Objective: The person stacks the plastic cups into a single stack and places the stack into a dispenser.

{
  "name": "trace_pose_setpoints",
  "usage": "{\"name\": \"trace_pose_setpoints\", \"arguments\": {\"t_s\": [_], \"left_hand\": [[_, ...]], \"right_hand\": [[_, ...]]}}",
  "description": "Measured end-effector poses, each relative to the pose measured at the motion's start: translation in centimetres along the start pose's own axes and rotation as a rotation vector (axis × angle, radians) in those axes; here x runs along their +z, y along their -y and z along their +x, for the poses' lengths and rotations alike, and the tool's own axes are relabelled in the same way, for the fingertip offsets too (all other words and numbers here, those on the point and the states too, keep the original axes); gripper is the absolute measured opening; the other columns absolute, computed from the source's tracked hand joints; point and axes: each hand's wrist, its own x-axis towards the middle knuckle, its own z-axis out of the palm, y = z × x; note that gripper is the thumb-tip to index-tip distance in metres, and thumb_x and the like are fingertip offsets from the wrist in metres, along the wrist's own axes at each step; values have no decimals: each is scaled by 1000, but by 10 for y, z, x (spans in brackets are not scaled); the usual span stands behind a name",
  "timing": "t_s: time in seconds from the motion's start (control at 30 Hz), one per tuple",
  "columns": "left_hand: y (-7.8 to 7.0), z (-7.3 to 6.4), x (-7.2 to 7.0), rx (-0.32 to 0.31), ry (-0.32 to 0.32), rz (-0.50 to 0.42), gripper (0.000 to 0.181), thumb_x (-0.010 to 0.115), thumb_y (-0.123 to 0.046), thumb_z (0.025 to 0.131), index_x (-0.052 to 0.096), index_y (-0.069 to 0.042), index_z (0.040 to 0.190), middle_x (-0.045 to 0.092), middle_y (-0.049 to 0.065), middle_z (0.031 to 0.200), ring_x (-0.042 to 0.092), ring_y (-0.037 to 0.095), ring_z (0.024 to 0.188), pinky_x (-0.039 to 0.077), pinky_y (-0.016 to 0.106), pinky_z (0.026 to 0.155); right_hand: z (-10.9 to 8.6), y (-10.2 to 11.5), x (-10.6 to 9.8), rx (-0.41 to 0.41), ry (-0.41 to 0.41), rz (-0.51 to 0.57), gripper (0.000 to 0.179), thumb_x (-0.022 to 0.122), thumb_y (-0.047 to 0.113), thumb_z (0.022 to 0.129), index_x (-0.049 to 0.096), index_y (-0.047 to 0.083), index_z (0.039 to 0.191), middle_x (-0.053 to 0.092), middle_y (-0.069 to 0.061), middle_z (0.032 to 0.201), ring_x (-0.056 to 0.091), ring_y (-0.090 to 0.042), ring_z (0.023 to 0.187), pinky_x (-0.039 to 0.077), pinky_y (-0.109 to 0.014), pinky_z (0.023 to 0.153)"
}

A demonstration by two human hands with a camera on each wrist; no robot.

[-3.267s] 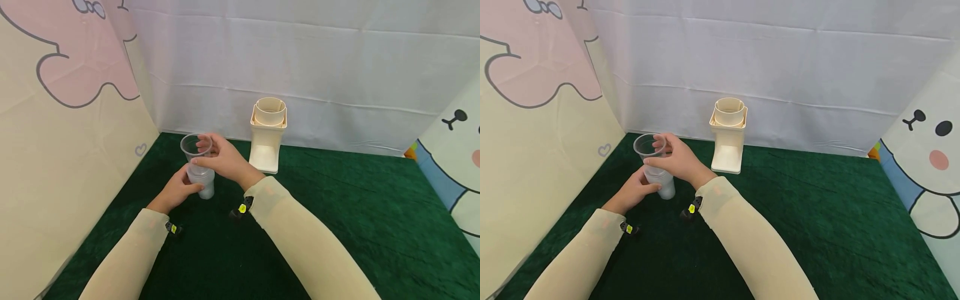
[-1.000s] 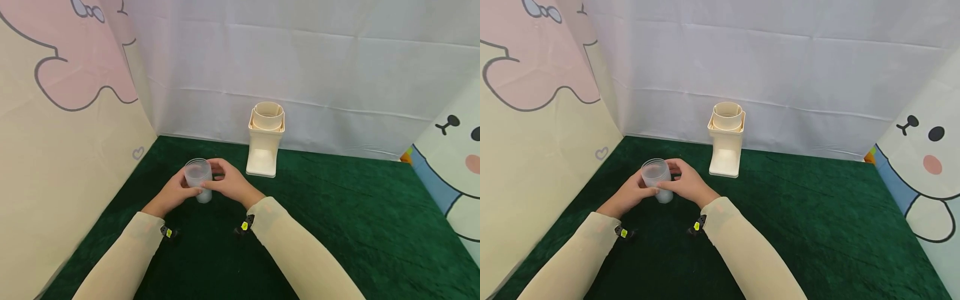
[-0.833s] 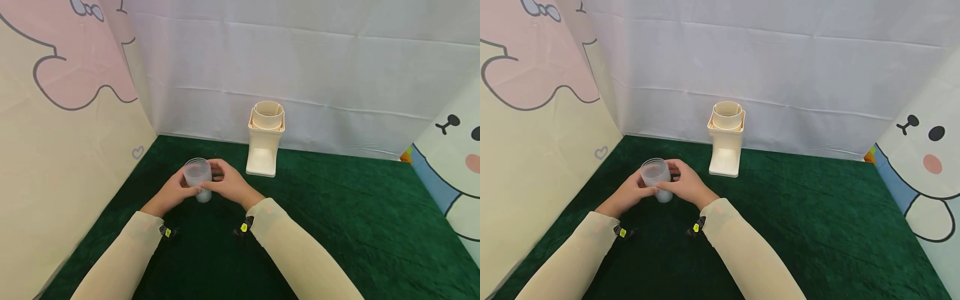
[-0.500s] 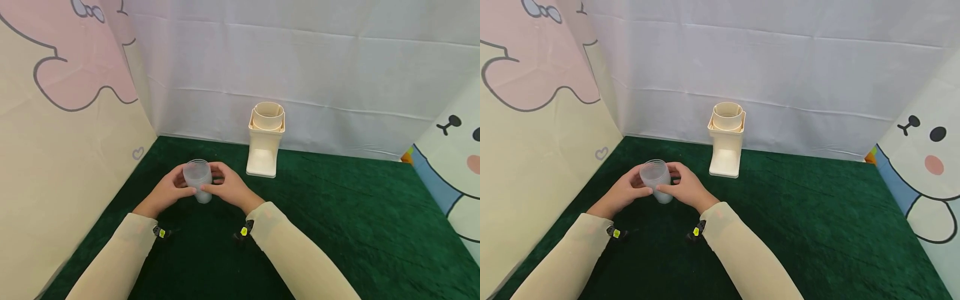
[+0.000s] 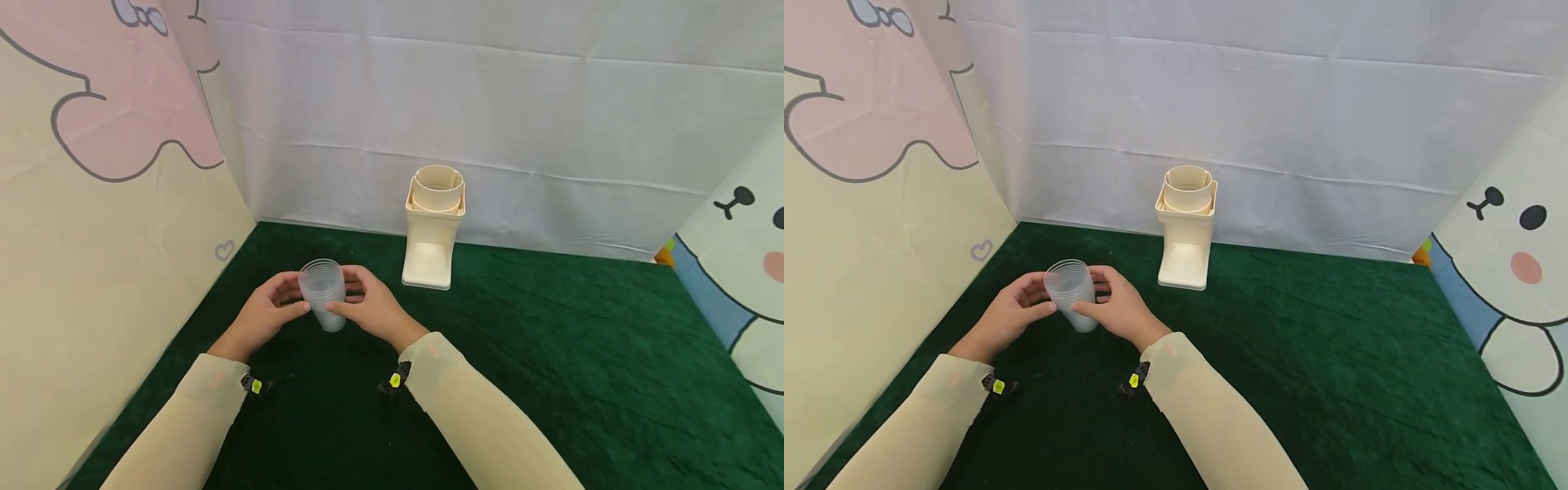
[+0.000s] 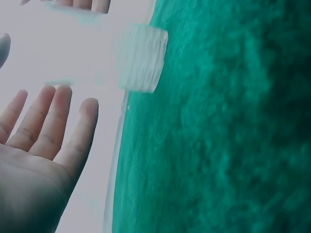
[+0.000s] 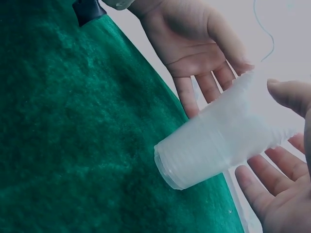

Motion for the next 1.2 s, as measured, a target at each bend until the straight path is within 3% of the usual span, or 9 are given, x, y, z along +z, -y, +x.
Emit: {"name": "trace_pose_setpoints", "arguments": {"t_s": [0.33, 0.6, 0.8, 1.2], "left_hand": [[-1, 4, 5, 31, -4, 20, 50, 72, -20, 99, 52, -8, 143, 59, 11, 137, 55, 29, 127, 50, 27, 99], [-10, 7, 8, 43, -7, 6, 50, 71, -20, 100, 51, -8, 144, 58, 11, 139, 53, 30, 130, 43, 57, 109], [-19, 10, 11, 62, 1, -2, 50, 70, -19, 100, 51, -7, 145, 57, 12, 142, 51, 31, 131, 39, 60, 111], [-50, 14, 42, 155, 33, -30, 48, 72, -13, 98, 54, -7, 142, 60, 11, 137, 55, 27, 126, 42, 61, 107]], "right_hand": [[-2, -1, -1, 13, -26, 9, 64, 82, 28, 90, 50, 23, 146, 58, 6, 135, 58, -18, 123, 51, -39, 103], [-6, 1, -4, -2, -60, 24, 64, 82, 29, 90, 51, 26, 146, 59, 5, 135, 59, -19, 123, 52, -41, 101], [-10, 8, -11, 3, -70, 34, 65, 82, 31, 91, 50, 25, 147, 59, 3, 136, 59, -21, 124, 52, -44, 102], [-40, 17, -41, -56, -69, -4, 62, 77, 28, 95, 47, 21, 149, 58, 2, 138, 57, -18, 127, 50, -37, 104]]}}
